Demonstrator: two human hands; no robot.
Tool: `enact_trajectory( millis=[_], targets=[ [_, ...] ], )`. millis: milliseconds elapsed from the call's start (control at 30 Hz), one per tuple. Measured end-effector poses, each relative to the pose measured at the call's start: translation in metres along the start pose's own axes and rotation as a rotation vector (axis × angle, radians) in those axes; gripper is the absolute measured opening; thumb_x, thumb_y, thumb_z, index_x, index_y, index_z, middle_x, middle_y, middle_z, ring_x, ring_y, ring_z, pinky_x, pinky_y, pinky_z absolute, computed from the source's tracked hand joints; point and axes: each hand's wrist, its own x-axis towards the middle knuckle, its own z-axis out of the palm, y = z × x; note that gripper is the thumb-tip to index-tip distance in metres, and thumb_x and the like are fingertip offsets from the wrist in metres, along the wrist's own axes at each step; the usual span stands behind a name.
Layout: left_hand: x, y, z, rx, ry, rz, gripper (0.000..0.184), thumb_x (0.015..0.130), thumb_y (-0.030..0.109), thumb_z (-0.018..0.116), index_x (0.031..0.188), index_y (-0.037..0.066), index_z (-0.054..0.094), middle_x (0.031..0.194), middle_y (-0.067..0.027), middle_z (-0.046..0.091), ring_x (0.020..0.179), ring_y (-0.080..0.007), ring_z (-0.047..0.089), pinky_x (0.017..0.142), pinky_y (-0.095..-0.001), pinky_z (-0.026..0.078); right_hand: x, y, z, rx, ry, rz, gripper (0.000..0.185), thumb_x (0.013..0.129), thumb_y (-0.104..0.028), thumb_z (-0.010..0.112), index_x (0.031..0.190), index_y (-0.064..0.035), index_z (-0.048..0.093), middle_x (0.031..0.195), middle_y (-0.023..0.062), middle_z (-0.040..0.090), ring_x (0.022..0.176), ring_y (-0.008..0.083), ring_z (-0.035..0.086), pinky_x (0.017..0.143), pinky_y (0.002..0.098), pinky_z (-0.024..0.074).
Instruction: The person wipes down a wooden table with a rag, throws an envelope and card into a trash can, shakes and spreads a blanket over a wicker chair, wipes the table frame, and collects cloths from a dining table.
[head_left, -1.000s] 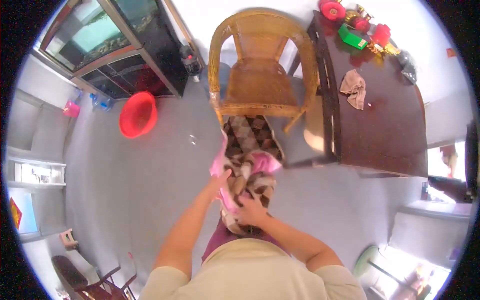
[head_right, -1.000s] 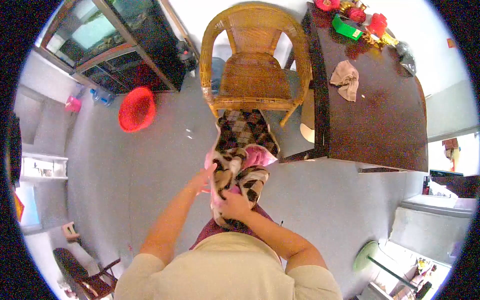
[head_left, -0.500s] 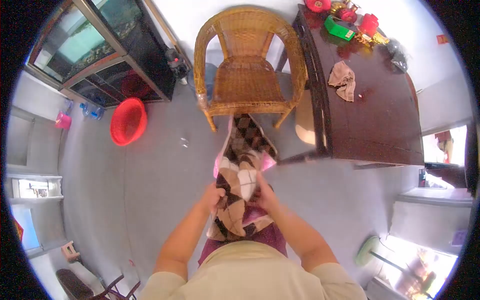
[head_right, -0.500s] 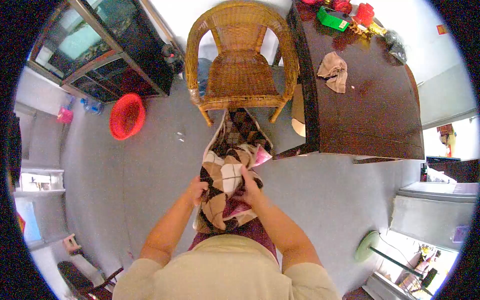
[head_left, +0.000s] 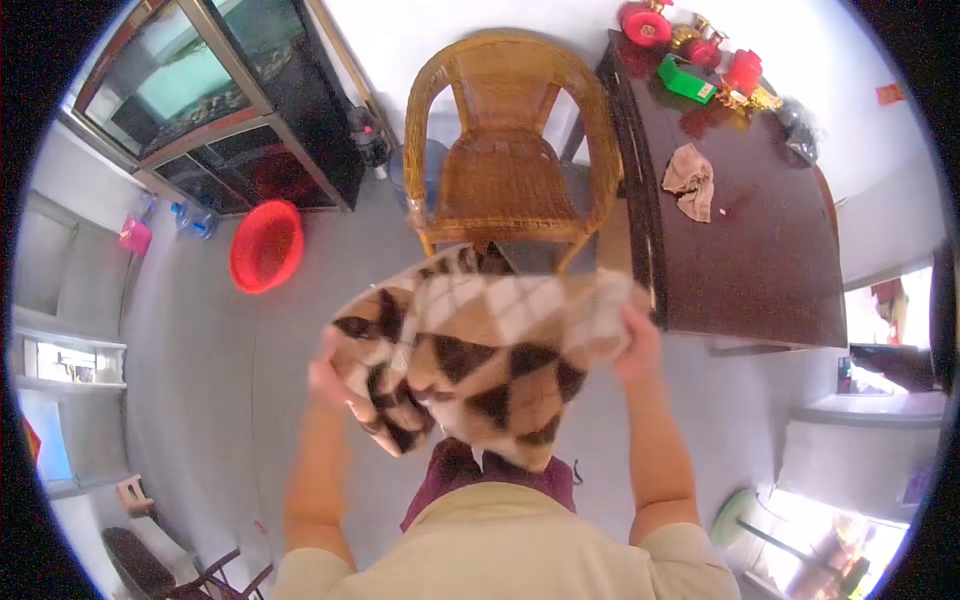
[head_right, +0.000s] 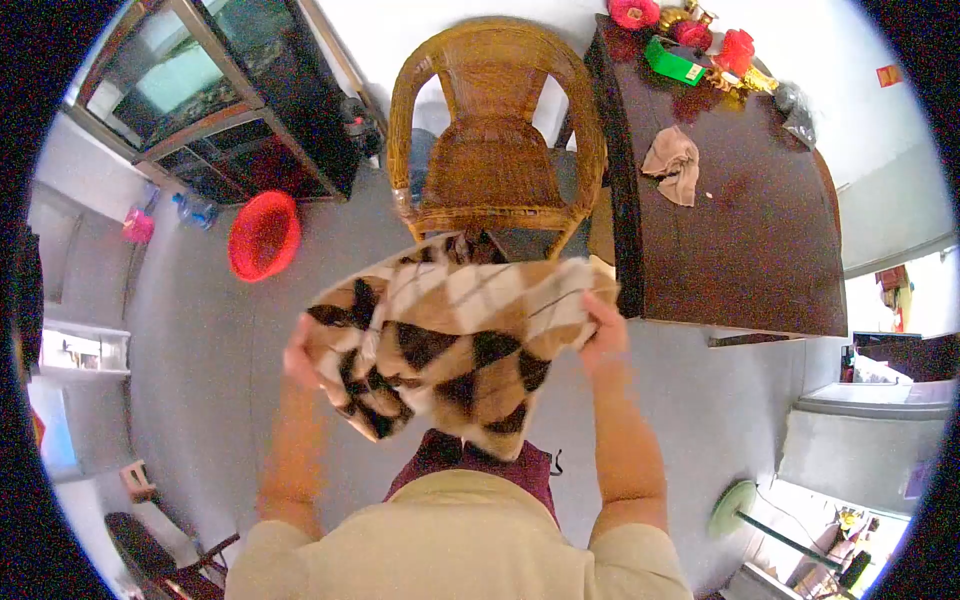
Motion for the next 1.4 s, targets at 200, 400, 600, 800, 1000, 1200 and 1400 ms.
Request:
enact_trajectory(
  millis=[200, 400, 600, 800, 1000, 1200, 1400],
  targets=[
    [0.003, 0.081, -0.036, 0.138, 0.275, 0.433, 0.041, 0.086, 0.033, 0.050, 0.111, 0.001, 0.053, 0.109, -0.0120, 0.059, 0.102, -0.0281, 0.055, 0.091, -0.0424, 0.041, -0.008, -0.037, 0.026, -0.263, -0.013, -0.232, 0.044, 0.078, -0.005, 0.058, 0.120, -0.0013, 0.046, 0.113, 0.0097, 0.055, 0.105, 0.0237, 0.054, 0.091, 0.0384, 0.0432],
    [-0.012, 0.134, -0.066, 0.086, 0.233, 0.565, 0.033, 0.084, 0.029, 0.054, 0.104, 0.003, 0.056, 0.104, -0.0103, 0.061, 0.099, -0.0263, 0.056, 0.089, -0.0410, 0.042, -0.004, -0.080, 0.042, 0.009, -0.172, -0.391, 0.042, 0.077, -0.001, 0.057, 0.118, -0.0002, 0.047, 0.112, 0.0096, 0.056, 0.104, 0.0229, 0.054, 0.090, 0.0366, 0.0433],
    [-0.009, 0.148, -0.118, 0.024, 0.323, 0.641, 0.019, 0.080, 0.010, 0.055, 0.097, 0.001, 0.055, 0.095, -0.0102, 0.061, 0.091, -0.0258, 0.058, 0.083, -0.0393, 0.047, 0.022, -0.086, 0.017, -0.390, 0.089, -0.429, 0.031, 0.078, 0.001, 0.054, 0.109, 0.0012, 0.052, 0.101, 0.0106, 0.059, 0.094, 0.0229, 0.058, 0.086, 0.0364, 0.0456],
    [-0.006, 0.158, -0.174, 0.199, 0.408, 0.632, 0.023, 0.074, 0.002, 0.052, 0.097, -0.001, 0.053, 0.092, -0.0128, 0.060, 0.086, -0.0266, 0.059, 0.078, -0.0394, 0.049, 0.031, -0.089, 0.020, -0.107, 0.179, -0.378, 0.023, 0.087, -0.015, 0.048, 0.105, -0.0020, 0.054, 0.100, 0.0081, 0.059, 0.094, 0.0234, 0.057, 0.081, 0.0395, 0.0470],
    [-0.026, 0.130, -0.152, 0.351, 0.590, 0.429, 0.061, 0.064, -0.012, 0.056, 0.123, -0.002, 0.045, 0.095, -0.0127, 0.054, 0.079, -0.0234, 0.057, 0.081, -0.0351, 0.047, 0.044, -0.065, -0.004, -0.294, 0.288, -0.108, 0.030, 0.087, -0.023, 0.050, 0.108, -0.0024, 0.054, 0.102, 0.0071, 0.059, 0.093, 0.0212, 0.057, 0.080, 0.0352, 0.0462],
    [-0.044, 0.097, -0.190, 0.943, 0.421, 0.121, 0.055, 0.069, -0.005, 0.063, 0.122, 0.001, 0.048, 0.113, -0.0169, 0.056, 0.099, -0.0260, 0.056, 0.088, -0.0386, 0.045, 0.048, -0.026, -0.037, -0.800, 0.486, -0.533, 0.032, 0.079, -0.007, 0.057, 0.110, 0.0016, 0.058, 0.101, 0.0085, 0.062, 0.088, 0.0165, 0.058, 0.078, 0.0278, 0.0453],
    [-0.070, 0.084, -0.333, 0.880, 0.758, 0.247, 0.050, 0.063, -0.009, 0.059, 0.113, -0.002, 0.055, 0.097, -0.0141, 0.062, 0.088, -0.0212, 0.059, 0.078, -0.0338, 0.048, 0.032, -0.044, -0.058, -0.979, 0.470, -0.530, 0.024, 0.076, 0.000, 0.056, 0.098, 0.0008, 0.065, 0.093, 0.0064, 0.065, 0.084, 0.0132, 0.059, 0.077, 0.0242, 0.0449]
  ],
)
